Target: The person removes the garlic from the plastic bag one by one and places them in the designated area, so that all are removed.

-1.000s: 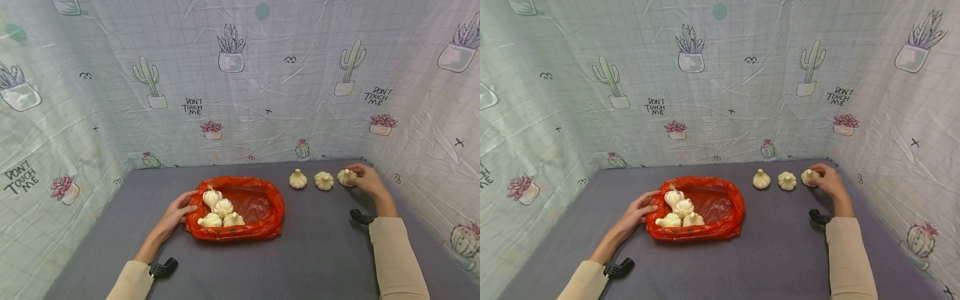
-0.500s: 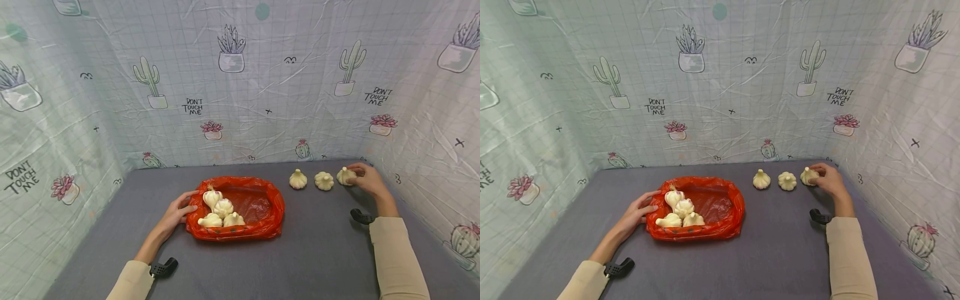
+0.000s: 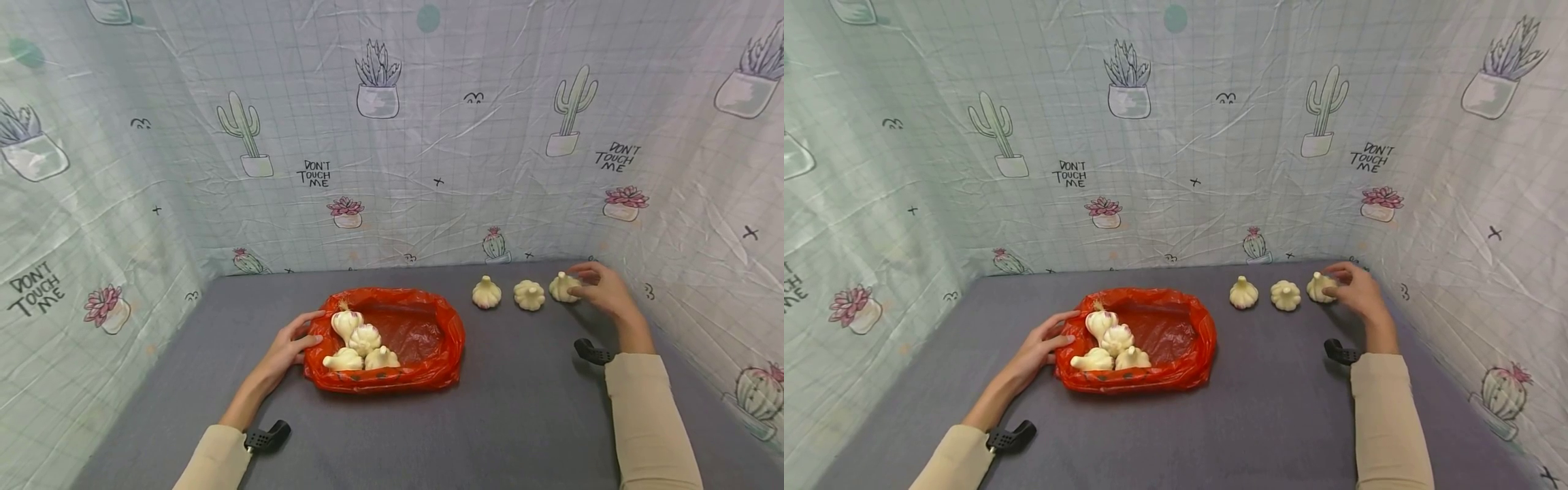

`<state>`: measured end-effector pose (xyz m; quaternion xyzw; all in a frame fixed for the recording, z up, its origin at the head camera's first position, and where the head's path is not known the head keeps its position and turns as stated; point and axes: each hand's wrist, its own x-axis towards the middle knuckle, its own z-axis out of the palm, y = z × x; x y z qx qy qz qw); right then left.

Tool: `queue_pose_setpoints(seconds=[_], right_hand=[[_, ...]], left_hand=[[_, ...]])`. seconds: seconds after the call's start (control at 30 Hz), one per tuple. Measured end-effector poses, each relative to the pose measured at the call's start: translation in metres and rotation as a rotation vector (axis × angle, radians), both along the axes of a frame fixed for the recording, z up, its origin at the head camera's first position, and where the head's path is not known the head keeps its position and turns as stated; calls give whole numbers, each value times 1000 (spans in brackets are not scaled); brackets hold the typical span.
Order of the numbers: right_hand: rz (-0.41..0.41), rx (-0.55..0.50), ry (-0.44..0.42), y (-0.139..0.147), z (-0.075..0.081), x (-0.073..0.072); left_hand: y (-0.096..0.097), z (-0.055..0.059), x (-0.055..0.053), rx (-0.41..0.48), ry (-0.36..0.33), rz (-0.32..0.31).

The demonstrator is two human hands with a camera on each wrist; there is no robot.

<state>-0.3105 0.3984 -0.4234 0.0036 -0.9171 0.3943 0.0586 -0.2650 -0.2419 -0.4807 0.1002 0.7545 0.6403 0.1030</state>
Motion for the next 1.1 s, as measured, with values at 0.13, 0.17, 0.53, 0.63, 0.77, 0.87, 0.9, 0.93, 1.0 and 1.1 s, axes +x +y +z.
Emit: queue_pose_setpoints(seconds=[0.13, 0.17, 0.53, 0.63, 0.77, 0.87, 0.9, 0.93, 1.0, 1.1], right_hand=[[9, 14, -18, 1, 7, 2], [11, 19, -22, 1, 9, 2], [31, 90, -18, -13, 40, 11], [46, 89, 8, -17, 47, 14], [63, 69, 22, -20, 55, 16], [76, 58, 36, -24, 60, 18], [81, 57, 44, -26, 61, 19], [84, 57, 50, -28, 63, 20], [91, 60, 68, -32, 67, 21], [98, 66, 83, -37, 72, 24]], left_hand=[[0, 0, 0, 1, 2, -3], [0, 0, 0, 1, 3, -6], [0, -1, 0, 0, 3, -6], [0, 0, 0, -2, 3, -4], [0, 0, 0, 0, 0, -3], [0, 1, 0, 5, -3, -5], [0, 1, 0, 5, -4, -5], [0, 1, 0, 7, -4, -5], [0, 1, 0, 6, -5, -5], [0, 1, 1, 2, -4, -4]])
